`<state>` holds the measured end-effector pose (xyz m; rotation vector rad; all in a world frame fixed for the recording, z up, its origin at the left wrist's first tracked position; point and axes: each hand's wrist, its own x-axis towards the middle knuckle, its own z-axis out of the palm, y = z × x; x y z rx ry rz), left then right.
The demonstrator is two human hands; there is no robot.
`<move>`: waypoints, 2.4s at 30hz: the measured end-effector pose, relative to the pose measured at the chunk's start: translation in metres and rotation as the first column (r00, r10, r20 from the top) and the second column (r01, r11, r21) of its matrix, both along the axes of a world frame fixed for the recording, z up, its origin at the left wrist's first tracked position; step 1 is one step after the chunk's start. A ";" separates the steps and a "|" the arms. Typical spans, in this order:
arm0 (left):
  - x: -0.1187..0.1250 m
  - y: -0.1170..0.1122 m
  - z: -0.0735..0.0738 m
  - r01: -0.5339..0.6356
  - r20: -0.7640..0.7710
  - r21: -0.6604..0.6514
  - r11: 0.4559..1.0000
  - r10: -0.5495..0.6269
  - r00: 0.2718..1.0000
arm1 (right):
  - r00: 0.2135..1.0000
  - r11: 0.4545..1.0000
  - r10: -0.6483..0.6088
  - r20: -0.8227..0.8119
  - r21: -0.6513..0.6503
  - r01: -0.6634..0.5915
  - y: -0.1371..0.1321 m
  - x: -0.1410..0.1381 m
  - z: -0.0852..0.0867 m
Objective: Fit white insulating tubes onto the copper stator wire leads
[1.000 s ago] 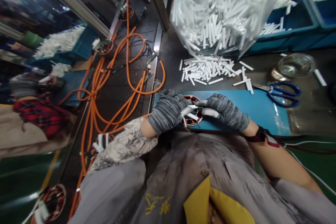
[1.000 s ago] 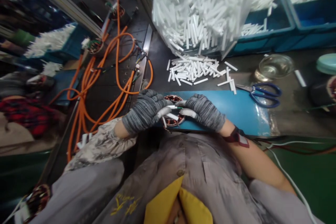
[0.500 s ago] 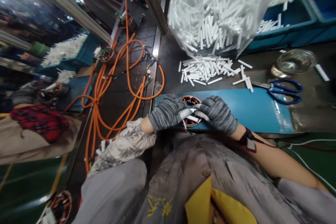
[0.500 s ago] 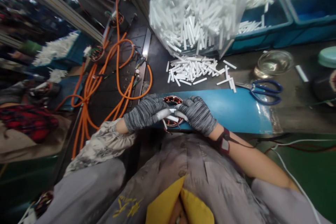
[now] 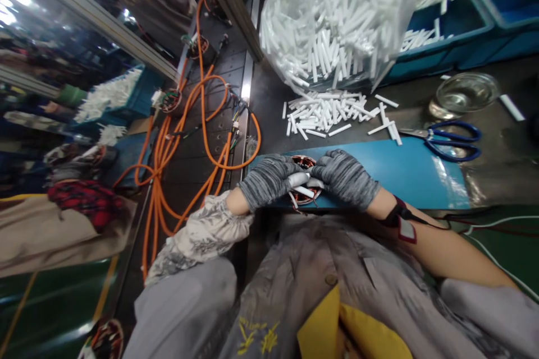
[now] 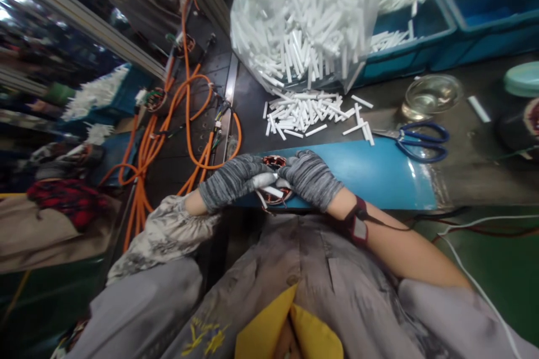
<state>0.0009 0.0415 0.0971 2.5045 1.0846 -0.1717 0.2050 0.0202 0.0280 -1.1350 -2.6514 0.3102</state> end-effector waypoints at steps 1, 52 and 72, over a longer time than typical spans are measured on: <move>0.004 -0.001 0.001 0.002 -0.046 0.022 1.000 -0.001 0.999 | 0.999 1.000 -0.024 0.033 -0.001 0.024 0.000 -0.003 0.003; -0.016 0.013 -0.033 0.334 0.163 0.461 0.822 -0.448 0.879 | 0.604 0.910 -0.222 -0.765 -0.385 -0.152 -0.035 0.011 -0.045; -0.017 0.014 -0.033 0.180 0.512 -0.824 0.537 0.573 0.640 | 0.831 0.978 -0.028 -0.555 -0.187 -0.091 0.000 0.000 -0.022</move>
